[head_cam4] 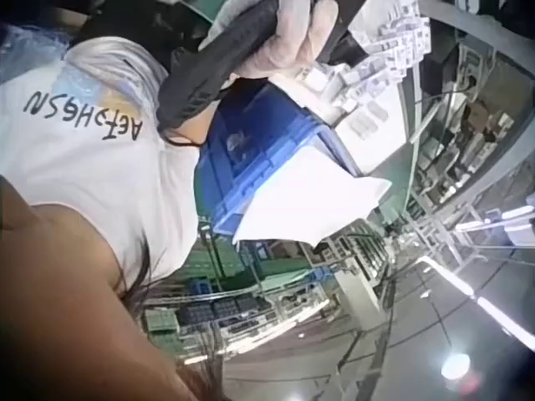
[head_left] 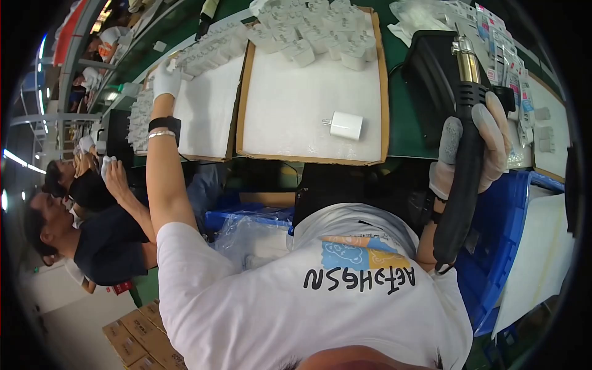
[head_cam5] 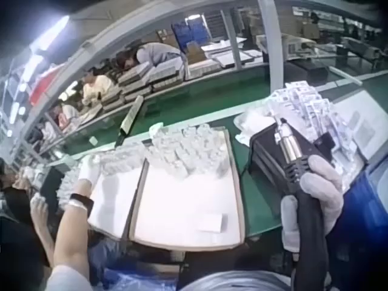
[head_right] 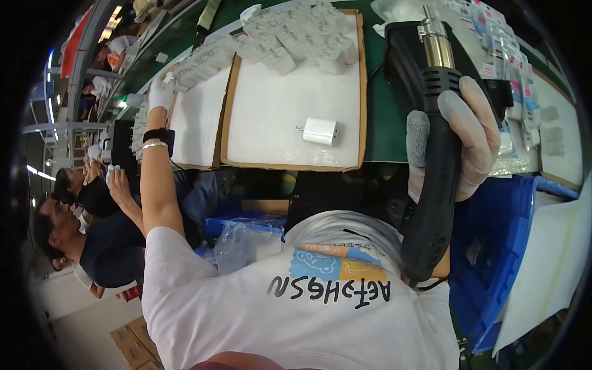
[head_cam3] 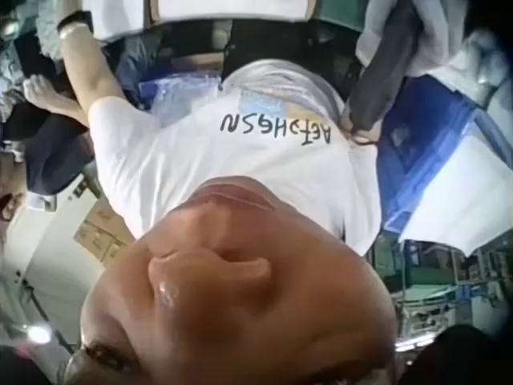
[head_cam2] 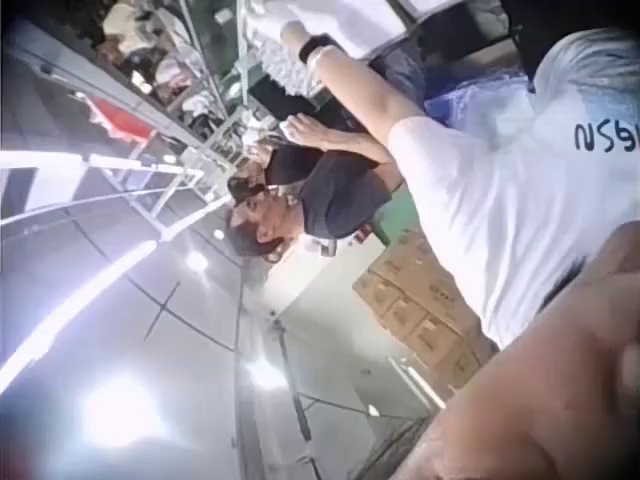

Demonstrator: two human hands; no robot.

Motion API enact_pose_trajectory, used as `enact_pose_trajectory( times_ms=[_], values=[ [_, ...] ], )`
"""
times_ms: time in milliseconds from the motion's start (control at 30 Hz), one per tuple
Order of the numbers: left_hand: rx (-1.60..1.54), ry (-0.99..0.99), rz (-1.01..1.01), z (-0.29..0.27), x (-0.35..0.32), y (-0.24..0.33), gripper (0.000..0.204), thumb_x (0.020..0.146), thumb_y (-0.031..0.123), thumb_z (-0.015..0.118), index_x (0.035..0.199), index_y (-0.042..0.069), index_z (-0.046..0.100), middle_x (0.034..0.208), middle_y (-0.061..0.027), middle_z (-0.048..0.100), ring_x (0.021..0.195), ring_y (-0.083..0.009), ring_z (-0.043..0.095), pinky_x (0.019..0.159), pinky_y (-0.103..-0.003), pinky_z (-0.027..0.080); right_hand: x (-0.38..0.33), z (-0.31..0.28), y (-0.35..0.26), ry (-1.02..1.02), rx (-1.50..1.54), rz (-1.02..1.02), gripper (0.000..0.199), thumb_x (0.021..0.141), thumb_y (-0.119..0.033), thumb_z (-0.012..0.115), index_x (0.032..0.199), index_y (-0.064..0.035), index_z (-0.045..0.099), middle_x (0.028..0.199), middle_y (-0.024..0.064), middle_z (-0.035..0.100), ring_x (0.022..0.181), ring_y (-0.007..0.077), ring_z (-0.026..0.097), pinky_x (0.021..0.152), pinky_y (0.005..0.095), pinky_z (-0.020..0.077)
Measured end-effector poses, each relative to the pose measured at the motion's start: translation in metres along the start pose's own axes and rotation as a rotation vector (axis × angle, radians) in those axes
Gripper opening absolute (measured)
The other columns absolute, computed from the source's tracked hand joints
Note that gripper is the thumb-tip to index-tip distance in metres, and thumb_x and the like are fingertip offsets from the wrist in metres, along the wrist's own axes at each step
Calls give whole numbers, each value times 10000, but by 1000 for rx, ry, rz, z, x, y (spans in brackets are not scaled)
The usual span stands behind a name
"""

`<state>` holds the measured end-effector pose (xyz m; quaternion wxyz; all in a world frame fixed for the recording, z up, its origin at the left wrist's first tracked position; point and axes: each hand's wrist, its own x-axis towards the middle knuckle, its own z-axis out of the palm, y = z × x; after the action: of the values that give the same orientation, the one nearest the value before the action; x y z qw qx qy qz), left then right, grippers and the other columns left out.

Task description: The person picks up a power adapter from a tray, applies heat to the USB port area using a heat gun, and then sets it back down to repeat the process with another adapter.

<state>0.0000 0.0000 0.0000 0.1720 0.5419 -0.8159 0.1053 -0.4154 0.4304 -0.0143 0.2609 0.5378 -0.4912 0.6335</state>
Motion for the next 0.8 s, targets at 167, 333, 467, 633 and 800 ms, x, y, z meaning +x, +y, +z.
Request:
enact_pose_trajectory(
  times_ms=[167,333,467,633,800],
  values=[
    [-480,28,342,-54,-41,173,377,762,148,607,1107,9,541,1016,-178,590,847,-260,585,774,-303,463,0,-10,2,42,-14,13,470,656,-20,735,1062,-46,500,1106,179,521,1003,250,537,877,295,437],
    [-311,-77,705,-60,-84,281,351,764,73,559,1113,96,536,1004,-152,555,816,-272,588,692,-341,489,2,-7,0,76,67,29,447,665,-13,726,1048,-36,496,1087,171,524,986,237,541,871,288,442],
    [41,-148,749,-38,-92,299,344,764,48,522,1100,120,523,977,-157,533,842,-309,580,678,-383,490,3,-8,0,69,125,43,443,673,-26,726,1048,-30,491,1078,166,526,988,235,541,863,287,449],
    [-23,-160,696,-34,-93,297,333,772,81,534,1102,125,511,933,-150,521,846,-323,575,692,-399,487,4,-13,0,36,26,6,448,676,-45,732,1051,-33,488,1074,168,523,995,230,541,849,289,465],
    [-49,-242,631,-46,-116,305,299,778,114,555,1075,113,527,912,-132,525,830,-319,575,677,-379,488,-2,-10,5,111,172,59,458,674,-64,738,1056,-35,487,1078,181,527,988,227,545,851,297,470]
  ],
)
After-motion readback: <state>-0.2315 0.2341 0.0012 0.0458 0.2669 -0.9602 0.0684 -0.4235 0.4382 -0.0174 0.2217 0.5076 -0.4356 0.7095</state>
